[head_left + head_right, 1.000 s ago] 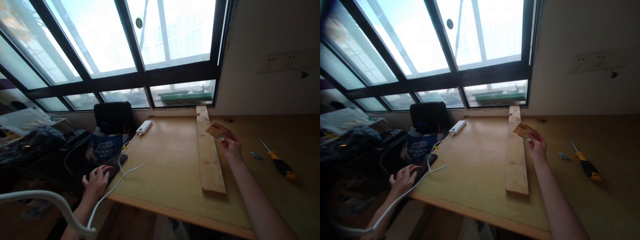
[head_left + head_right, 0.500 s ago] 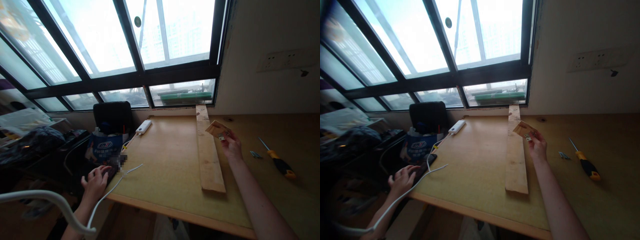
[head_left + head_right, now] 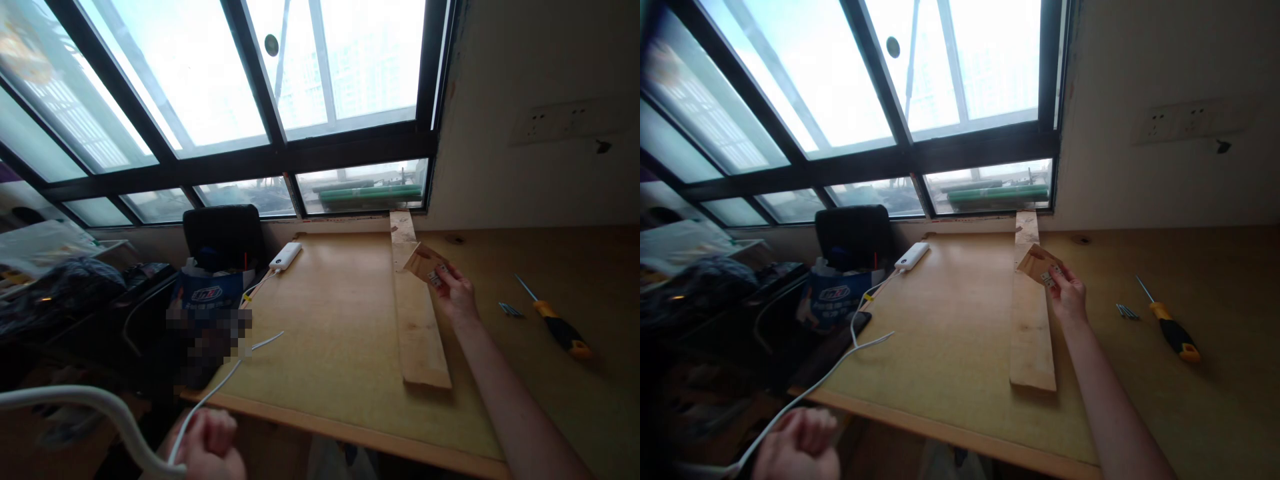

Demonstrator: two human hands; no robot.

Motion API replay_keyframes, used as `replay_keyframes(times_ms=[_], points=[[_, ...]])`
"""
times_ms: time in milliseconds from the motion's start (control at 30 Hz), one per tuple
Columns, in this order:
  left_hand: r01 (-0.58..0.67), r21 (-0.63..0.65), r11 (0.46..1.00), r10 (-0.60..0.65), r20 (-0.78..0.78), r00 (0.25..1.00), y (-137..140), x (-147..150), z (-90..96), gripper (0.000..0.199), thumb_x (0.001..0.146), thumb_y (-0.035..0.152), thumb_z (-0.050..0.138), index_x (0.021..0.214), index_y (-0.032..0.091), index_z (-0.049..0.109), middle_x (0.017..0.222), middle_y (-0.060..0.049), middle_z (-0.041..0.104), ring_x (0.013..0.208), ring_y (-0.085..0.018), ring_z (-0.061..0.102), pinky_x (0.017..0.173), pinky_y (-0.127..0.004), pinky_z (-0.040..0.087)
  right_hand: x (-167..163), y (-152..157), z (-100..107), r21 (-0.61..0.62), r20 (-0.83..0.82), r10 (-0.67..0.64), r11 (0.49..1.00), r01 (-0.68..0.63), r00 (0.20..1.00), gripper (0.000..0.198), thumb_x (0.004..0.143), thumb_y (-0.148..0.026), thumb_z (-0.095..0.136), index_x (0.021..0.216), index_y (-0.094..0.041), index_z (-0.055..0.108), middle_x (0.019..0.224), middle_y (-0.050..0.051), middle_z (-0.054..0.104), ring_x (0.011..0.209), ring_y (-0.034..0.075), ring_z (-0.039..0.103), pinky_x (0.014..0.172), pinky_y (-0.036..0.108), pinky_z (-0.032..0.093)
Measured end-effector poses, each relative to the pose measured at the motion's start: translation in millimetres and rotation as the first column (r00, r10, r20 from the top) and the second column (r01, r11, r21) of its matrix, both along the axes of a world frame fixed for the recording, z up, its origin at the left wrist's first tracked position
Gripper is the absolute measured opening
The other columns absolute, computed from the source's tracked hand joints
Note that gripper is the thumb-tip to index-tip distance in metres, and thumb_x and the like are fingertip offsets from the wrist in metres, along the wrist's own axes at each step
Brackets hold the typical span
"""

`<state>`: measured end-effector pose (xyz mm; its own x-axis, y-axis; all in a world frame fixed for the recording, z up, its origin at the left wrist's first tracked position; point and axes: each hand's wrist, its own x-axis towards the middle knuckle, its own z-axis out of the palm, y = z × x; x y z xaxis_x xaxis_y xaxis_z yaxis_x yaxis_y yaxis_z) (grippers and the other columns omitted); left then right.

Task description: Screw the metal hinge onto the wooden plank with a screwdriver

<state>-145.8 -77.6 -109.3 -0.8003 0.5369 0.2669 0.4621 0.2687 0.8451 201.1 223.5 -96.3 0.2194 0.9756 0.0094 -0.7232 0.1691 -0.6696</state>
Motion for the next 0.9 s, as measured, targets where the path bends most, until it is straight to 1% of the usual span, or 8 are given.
replay_keyframes(times_ms=[100, 200, 267, 367, 433, 567, 767, 900], points=[[0.295, 0.159, 0.942, -0.335, 0.445, 0.831, 6.7, 98.0, -2.7, 0.028, 0.071, 0.055, 0.053, 0.076, 0.028, 0.056, 0.047, 0.002, 0.038, 0.042, -0.013, 0.037, 0.042, -0.027, 0.030, -5.3, -2.8, 1.9, -0.013, 0.010, 0.028, 1.000, -0.027, 1.000, 0.029, 0.053, -0.011, 0.076, 0.079, -0.016, 0.065, 0.072, -0.002, 0.067, 0.057, 0.008, 0.063, 0.054, 0.016, 0.054], [0.667, 0.219, 0.712, -0.661, 0.529, 0.532, 58.3, 154.8, 14.8, 0.028, 0.071, 0.051, 0.059, 0.074, 0.023, 0.060, 0.047, 0.001, 0.042, 0.043, -0.012, 0.040, 0.043, -0.026, 0.031, -9.0, -4.8, 1.9, -0.006, 0.018, 0.038, 0.999, -0.038, 0.999, 0.027, 0.052, -0.012, 0.077, 0.076, -0.016, 0.064, 0.070, -0.002, 0.067, 0.056, 0.008, 0.062, 0.055, 0.016, 0.055], [0.651, 0.339, 0.679, -0.720, 0.479, 0.501, 113.2, 169.4, 27.8, 0.026, 0.071, 0.045, 0.062, 0.079, 0.021, 0.059, 0.058, -0.002, 0.050, 0.052, -0.012, 0.047, 0.050, -0.025, 0.036, -11.4, -5.4, 0.2, -0.005, 0.023, 0.041, 0.999, -0.041, 0.999, 0.028, 0.051, -0.012, 0.078, 0.076, -0.016, 0.064, 0.070, -0.002, 0.066, 0.056, 0.008, 0.062, 0.054, 0.016, 0.055], [0.488, 0.457, 0.744, -0.668, 0.494, 0.556, 200.0, 178.4, 34.8, 0.039, 0.059, 0.038, 0.074, 0.086, 0.018, 0.055, 0.079, -0.006, 0.056, 0.066, -0.011, 0.053, 0.055, -0.022, 0.039, -18.5, -4.7, -4.1, -0.015, 0.061, 0.034, 0.999, -0.033, 0.998, 0.031, 0.050, -0.015, 0.079, 0.078, -0.016, 0.065, 0.069, -0.003, 0.066, 0.055, 0.007, 0.061, 0.053, 0.015, 0.054], [0.502, 0.476, 0.722, -0.685, 0.599, 0.416, 245.2, 185.1, 31.9, 0.043, 0.058, 0.041, 0.074, 0.088, 0.015, 0.054, 0.079, -0.006, 0.055, 0.060, -0.008, 0.051, 0.052, -0.020, 0.037, -26.1, -2.5, -6.5, -0.023, 0.118, 0.027, 0.999, -0.025, 0.993, 0.032, 0.050, -0.019, 0.080, 0.079, -0.016, 0.065, 0.068, -0.003, 0.065, 0.054, 0.007, 0.061, 0.052, 0.016, 0.053], [0.538, 0.657, 0.528, -0.790, 0.613, 0.026, 290.4, 200.4, 21.7, 0.048, 0.062, 0.044, 0.070, 0.094, 0.011, 0.057, 0.078, -0.005, 0.057, 0.055, -0.007, 0.050, 0.047, -0.019, 0.033, -41.7, 6.5, -5.8, -0.020, 0.260, 0.034, 0.999, -0.030, 0.965, 0.034, 0.050, -0.029, 0.080, 0.078, -0.015, 0.066, 0.068, -0.001, 0.066, 0.056, 0.010, 0.061, 0.053, 0.020, 0.051], [0.431, 0.640, 0.636, -0.758, 0.623, 0.193, 303.3, 198.0, 2.1, 0.045, 0.058, 0.041, 0.073, 0.089, 0.010, 0.060, 0.072, -0.004, 0.058, 0.054, -0.007, 0.049, 0.043, -0.018, 0.032, -46.2, 18.8, -4.7, 0.105, 0.774, -0.149, 0.989, 0.109, 0.615, 0.038, 0.058, -0.046, 0.071, 0.078, -0.014, 0.070, 0.065, 0.006, 0.068, 0.057, 0.018, 0.061, 0.052, 0.026, 0.046], [0.353, 0.598, 0.719, -0.695, 0.624, 0.359, 310.0, 185.0, -13.9, 0.042, 0.058, 0.043, 0.071, 0.083, 0.011, 0.060, 0.066, -0.002, 0.056, 0.048, -0.006, 0.047, 0.041, -0.018, 0.032, -41.0, 32.6, -8.2, 0.166, 0.856, -0.211, 0.977, 0.136, 0.472, 0.039, 0.063, -0.048, 0.066, 0.081, -0.015, 0.071, 0.065, 0.007, 0.068, 0.056, 0.019, 0.060, 0.051, 0.026, 0.045]])
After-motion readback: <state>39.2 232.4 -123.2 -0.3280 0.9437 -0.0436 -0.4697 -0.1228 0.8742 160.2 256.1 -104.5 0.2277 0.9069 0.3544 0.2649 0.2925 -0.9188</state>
